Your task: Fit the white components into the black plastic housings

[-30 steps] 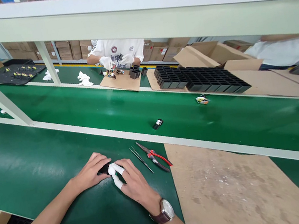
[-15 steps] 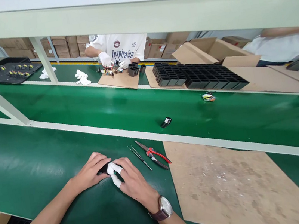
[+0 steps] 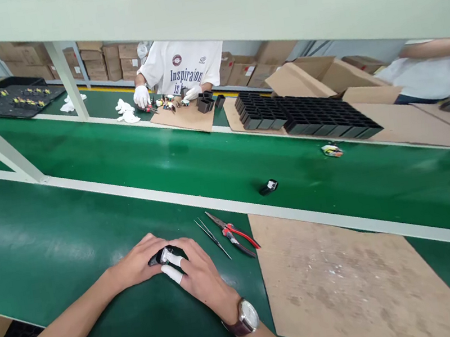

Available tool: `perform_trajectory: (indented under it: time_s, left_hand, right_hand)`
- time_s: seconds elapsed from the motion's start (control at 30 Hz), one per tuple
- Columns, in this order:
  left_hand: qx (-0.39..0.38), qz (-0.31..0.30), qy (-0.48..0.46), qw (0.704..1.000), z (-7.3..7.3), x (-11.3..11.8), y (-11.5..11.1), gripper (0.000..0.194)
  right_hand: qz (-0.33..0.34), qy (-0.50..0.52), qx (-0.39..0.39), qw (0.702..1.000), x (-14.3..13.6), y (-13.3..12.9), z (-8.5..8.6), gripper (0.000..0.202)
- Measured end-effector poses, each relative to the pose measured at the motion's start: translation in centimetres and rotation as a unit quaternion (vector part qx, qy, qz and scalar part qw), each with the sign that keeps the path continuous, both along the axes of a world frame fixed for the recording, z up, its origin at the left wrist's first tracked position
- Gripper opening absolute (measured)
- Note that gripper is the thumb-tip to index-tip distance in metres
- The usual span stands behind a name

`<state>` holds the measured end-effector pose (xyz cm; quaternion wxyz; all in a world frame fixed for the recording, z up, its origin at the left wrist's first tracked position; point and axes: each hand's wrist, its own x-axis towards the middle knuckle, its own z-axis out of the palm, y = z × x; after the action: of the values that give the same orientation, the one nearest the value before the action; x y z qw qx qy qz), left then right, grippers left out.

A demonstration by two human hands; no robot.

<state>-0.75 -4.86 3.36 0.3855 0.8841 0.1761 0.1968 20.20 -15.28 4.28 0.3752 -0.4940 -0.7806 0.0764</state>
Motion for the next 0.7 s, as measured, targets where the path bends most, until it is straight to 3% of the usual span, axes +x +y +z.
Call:
perform_trajectory:
  time_s: [0.27,0.37,0.5,0.57,0.7]
  left_hand:
    - [-0.026,0.037,-0.002,0.999,0.2,-0.4,-0.1,0.046]
    - [-0.023,0.074,0.012,0.997,0.0,-0.9,-0.1,0.049]
    - [-0.036,0.117,0.013,0.992,-0.1,-1.1,0.0,0.047]
    - [-0.053,0.121,0.010,0.991,-0.3,-0.9,-0.1,0.040]
    - [-0.061,0.125,0.007,0.990,-0.7,-0.5,-0.2,0.038]
  right_hand:
    - [-0.015,-0.003,-0.006,1.000,0.2,0.3,-0.6,0.025]
    - [-0.118,-0.049,0.007,0.992,2.1,0.4,-1.3,0.033]
    - [-0.254,-0.164,-0.011,0.953,5.0,0.8,-2.2,0.031]
    - [-0.248,-0.176,-0.011,0.953,5.6,0.8,-2.4,0.031]
    - [-0.138,-0.074,-0.011,0.988,4.4,0.1,-1.3,0.030]
